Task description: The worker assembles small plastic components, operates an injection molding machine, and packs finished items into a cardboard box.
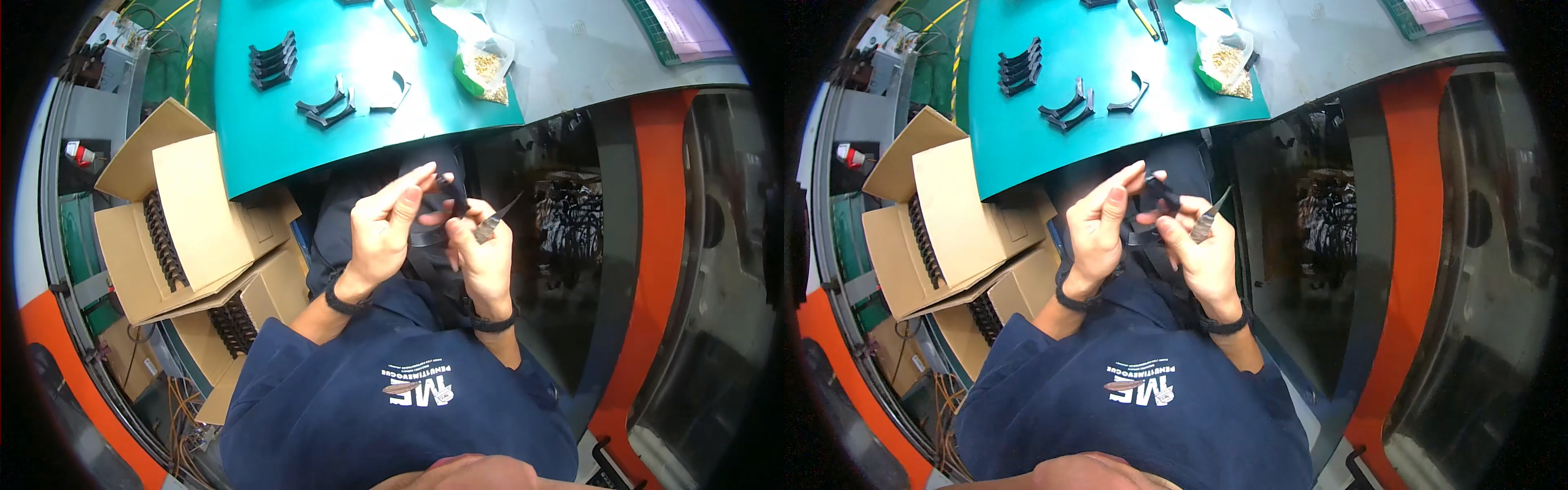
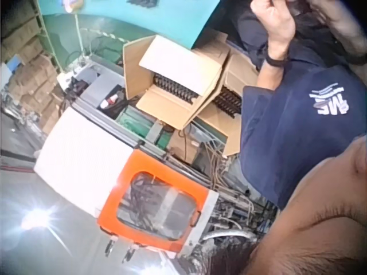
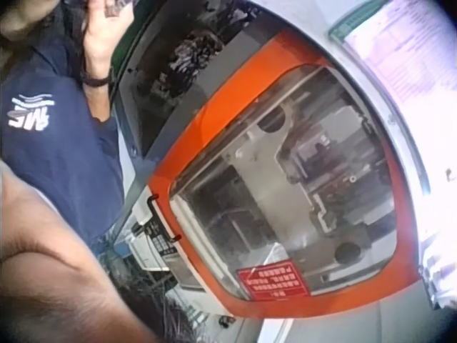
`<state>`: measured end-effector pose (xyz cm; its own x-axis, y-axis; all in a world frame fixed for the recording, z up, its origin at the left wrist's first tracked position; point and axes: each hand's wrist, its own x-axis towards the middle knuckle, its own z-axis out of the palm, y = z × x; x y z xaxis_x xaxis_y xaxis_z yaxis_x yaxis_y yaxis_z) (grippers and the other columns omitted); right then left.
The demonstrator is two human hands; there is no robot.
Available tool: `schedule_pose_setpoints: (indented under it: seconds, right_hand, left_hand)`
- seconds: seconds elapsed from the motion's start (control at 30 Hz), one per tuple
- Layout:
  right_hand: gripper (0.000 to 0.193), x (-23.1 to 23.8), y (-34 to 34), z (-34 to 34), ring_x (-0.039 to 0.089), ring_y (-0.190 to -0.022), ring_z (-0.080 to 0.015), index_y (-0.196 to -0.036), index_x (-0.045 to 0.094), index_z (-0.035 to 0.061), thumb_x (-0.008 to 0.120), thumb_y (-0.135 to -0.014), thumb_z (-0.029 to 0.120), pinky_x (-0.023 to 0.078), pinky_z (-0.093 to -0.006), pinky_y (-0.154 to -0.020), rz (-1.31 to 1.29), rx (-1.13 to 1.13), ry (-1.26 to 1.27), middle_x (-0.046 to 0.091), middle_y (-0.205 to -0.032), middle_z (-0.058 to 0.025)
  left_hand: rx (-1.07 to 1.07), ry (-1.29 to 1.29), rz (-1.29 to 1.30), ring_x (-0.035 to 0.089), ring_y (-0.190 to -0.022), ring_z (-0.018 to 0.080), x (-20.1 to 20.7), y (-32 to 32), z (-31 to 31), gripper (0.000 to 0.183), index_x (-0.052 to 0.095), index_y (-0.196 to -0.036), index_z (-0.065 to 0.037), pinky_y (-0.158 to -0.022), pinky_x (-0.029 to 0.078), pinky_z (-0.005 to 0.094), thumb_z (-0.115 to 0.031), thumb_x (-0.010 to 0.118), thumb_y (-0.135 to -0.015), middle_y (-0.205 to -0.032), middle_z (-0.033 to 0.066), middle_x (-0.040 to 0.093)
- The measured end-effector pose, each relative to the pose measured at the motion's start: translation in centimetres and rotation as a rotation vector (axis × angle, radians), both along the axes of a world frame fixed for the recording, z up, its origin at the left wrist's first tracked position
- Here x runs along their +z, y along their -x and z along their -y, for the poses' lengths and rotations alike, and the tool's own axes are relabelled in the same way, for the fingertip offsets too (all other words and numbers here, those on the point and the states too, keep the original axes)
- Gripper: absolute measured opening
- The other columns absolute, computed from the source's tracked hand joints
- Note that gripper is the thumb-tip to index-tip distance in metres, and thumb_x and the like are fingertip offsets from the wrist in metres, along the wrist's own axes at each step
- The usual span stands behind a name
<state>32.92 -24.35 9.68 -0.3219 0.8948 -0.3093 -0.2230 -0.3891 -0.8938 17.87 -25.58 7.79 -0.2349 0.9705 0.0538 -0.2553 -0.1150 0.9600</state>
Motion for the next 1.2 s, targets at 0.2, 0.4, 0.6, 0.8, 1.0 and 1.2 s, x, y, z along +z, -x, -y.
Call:
schedule_pose_setpoints:
  seconds: [0.2, 0.4, 0.6, 0.8, 1.0, 1.2]
  right_hand:
    - [0.033, -0.4, -0.2, -0.2, 0.051, -0.052, -0.0072, -0.11, 0.051, -0.0004, 0.067, -0.092, 0.022, 0.04, -0.0177, -0.046, -0.212, -0.204, -0.179, 0.067, -0.109, -0.0221]
    - [0.033, -0.4, 0.1, 0.0, 0.052, -0.057, -0.0071, -0.114, 0.051, 0.0004, 0.069, -0.09, 0.016, 0.042, -0.018, -0.048, -0.216, -0.214, -0.246, 0.064, -0.116, -0.0219]
    - [0.039, -0.4, -2.0, -0.9, 0.05, -0.057, -0.0039, -0.122, 0.052, 0.0012, 0.069, -0.088, 0.005, 0.041, -0.0175, -0.049, -0.045, -0.184, -0.352, 0.064, -0.118, -0.0194]
    - [0.033, -0.8, -2.5, -1.1, 0.054, -0.056, -0.0056, -0.11, 0.061, -0.0003, 0.076, -0.081, 0.004, 0.042, -0.0182, -0.047, -0.029, -0.171, -0.477, 0.068, -0.11, -0.0168]
    - [0.033, -0.9, -2.2, -1.0, 0.05, -0.065, -0.0022, -0.107, 0.062, -0.0005, 0.077, -0.077, -0.004, 0.04, -0.016, -0.058, 0.091, -0.24, -0.393, 0.07, -0.102, -0.0091]
    - [0.03, -1.3, 0.8, -0.3, 0.044, -0.059, -0.001, -0.103, 0.065, 0.0006, 0.079, -0.077, 0.003, 0.036, -0.0176, -0.05, 0.508, -0.291, -0.439, 0.065, -0.086, 0.0012]
  left_hand:
    - [-0.062, -0.167, -0.02, 0.064, -0.102, 0.02, -0.9, 0.2, 0.4, 0.028, 0.061, -0.114, 0.005, -0.091, 0.049, 0.0323, -0.014, 0.062, -0.093, -0.105, 0.0136, 0.067]
    - [-0.015, -0.093, 0.034, 0.065, -0.1, 0.0186, -1.8, -1.2, 1.4, 0.048, 0.058, -0.12, 0.004, -0.091, 0.05, 0.0301, 0.004, 0.077, -0.077, -0.107, 0.0132, 0.067]
    - [0.077, -0.372, -0.334, 0.067, -0.094, 0.0247, -0.9, 0.0, 0.8, 0.05, 0.057, -0.115, 0.004, -0.084, 0.053, 0.0325, 0.006, 0.08, -0.071, -0.105, 0.0196, 0.068]
    - [0.168, -0.538, -0.385, 0.067, -0.088, 0.026, -1.0, -0.3, 0.8, 0.043, 0.058, -0.109, 0.002, -0.078, 0.054, 0.0333, 0.004, 0.081, -0.072, -0.1, 0.021, 0.069]
    - [0.254, -0.261, -0.59, 0.061, -0.105, 0.0274, -0.3, -0.1, 0.2, 0.041, 0.061, -0.109, 0.003, -0.092, 0.047, 0.0366, 0.003, 0.078, -0.072, -0.11, 0.0164, 0.067]
    - [0.114, -0.204, -0.776, 0.06, -0.114, 0.0322, 1.3, -1.2, -0.6, 0.023, 0.07, -0.103, -0.002, -0.109, 0.032, 0.0524, -0.011, 0.07, -0.082, -0.108, 0.013, 0.07]
